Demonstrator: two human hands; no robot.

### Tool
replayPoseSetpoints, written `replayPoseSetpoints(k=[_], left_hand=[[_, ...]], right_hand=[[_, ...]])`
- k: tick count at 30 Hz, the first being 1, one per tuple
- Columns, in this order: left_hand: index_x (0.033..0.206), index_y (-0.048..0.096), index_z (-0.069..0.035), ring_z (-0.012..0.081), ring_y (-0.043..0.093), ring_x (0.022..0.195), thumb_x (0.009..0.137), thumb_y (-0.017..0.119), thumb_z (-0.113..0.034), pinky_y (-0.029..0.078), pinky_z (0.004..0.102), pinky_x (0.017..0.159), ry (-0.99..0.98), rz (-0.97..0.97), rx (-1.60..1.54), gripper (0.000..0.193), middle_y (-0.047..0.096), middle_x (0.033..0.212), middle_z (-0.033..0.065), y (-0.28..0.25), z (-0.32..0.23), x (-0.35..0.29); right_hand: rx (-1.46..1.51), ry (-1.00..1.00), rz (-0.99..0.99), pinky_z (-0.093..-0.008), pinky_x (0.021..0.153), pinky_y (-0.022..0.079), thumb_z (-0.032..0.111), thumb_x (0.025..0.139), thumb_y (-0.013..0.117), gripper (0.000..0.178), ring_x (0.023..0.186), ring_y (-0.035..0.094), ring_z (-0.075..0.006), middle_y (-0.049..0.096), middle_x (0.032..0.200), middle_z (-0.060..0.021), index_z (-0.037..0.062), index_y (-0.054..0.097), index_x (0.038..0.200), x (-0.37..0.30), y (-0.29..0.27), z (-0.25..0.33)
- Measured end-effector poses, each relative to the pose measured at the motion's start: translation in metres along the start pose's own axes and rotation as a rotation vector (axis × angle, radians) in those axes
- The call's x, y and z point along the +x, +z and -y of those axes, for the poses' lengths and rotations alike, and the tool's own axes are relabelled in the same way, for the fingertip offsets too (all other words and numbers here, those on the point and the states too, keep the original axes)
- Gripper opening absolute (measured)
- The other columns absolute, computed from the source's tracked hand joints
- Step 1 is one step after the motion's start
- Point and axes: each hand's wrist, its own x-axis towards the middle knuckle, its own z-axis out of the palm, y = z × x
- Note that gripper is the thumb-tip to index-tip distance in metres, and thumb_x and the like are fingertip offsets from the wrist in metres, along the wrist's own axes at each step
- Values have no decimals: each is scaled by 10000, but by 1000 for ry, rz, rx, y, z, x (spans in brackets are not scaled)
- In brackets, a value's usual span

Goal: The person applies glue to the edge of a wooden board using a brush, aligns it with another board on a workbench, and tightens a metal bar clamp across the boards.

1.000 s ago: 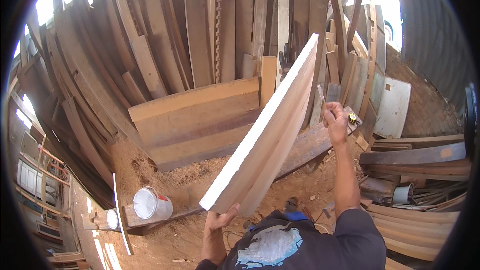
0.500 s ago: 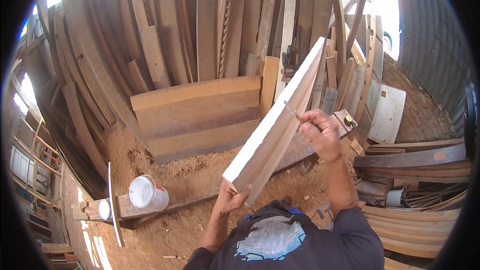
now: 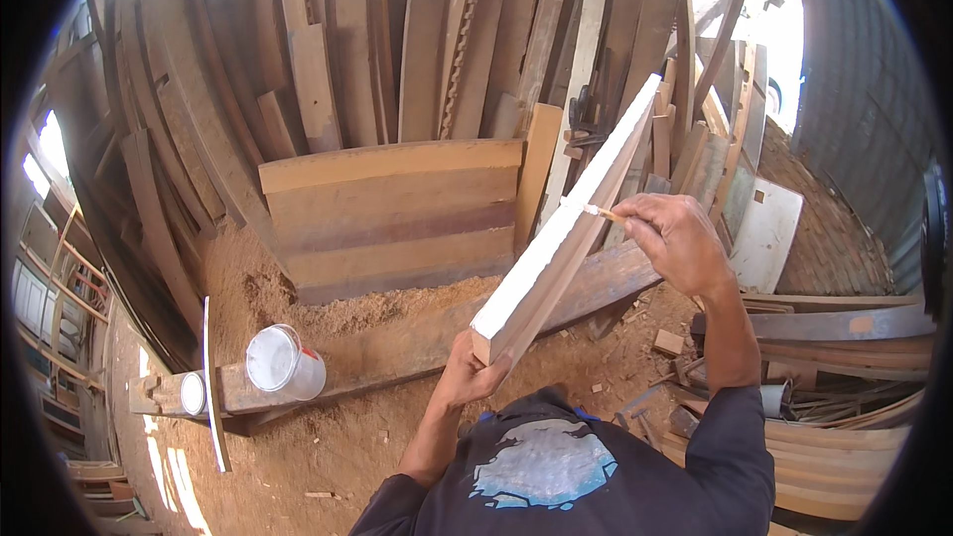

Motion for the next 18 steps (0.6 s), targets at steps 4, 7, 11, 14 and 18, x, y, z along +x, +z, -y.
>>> replayPoseSetpoints(k=[4, 7, 11, 14, 18], left_hand=[[956, 580, 6, 230, 561, 697, 757, 617, -29, 462, 325, 656, 40, -58, 45, 206, 587, 802, 122, -2, 4, 2], [945, 582, 0, 241, 549, 686, 759, 618, -31, 456, 325, 646, 18, -43, 14, 192, 580, 795, 113, -3, 8, 2], [922, 575, -7, 218, 532, 676, 765, 619, -33, 450, 320, 640, 87, -107, -9, 165, 566, 780, 96, -1, -1, 6], [895, 566, -12, 185, 512, 680, 770, 629, -41, 442, 309, 632, -22, -138, -86, 142, 560, 777, 82, -3, -13, 10], [944, 576, 17, 161, 499, 711, 781, 643, -61, 448, 304, 647, -115, -3, 78, 193, 582, 825, 85, -6, -27, 12]], right_hand=[[113, -36, 59, -398, 690, 494, 93, 839, 595, 183, 767, 638, -342, 654, 846, -182, -7, 670, 972, -3, 9, 26], [116, -117, 99, -391, 677, 494, 73, 825, 611, 178, 757, 638, -337, 656, 839, -162, 4, 667, 979, -6, 12, 44], [180, -254, 195, -378, 614, 492, 58, 807, 635, 175, 714, 636, -302, 659, 815, -130, 22, 677, 973, -5, 18, 65], [270, -312, 304, -369, 582, 494, 54, 799, 650, 187, 683, 634, -277, 655, 799, -117, 28, 680, 982, -4, 17, 71], [403, -458, 281, -326, 575, 502, 61, 812, 657, 211, 641, 627, -245, 641, 777, -118, 31, 673, 1021, -3, 1, 45]])
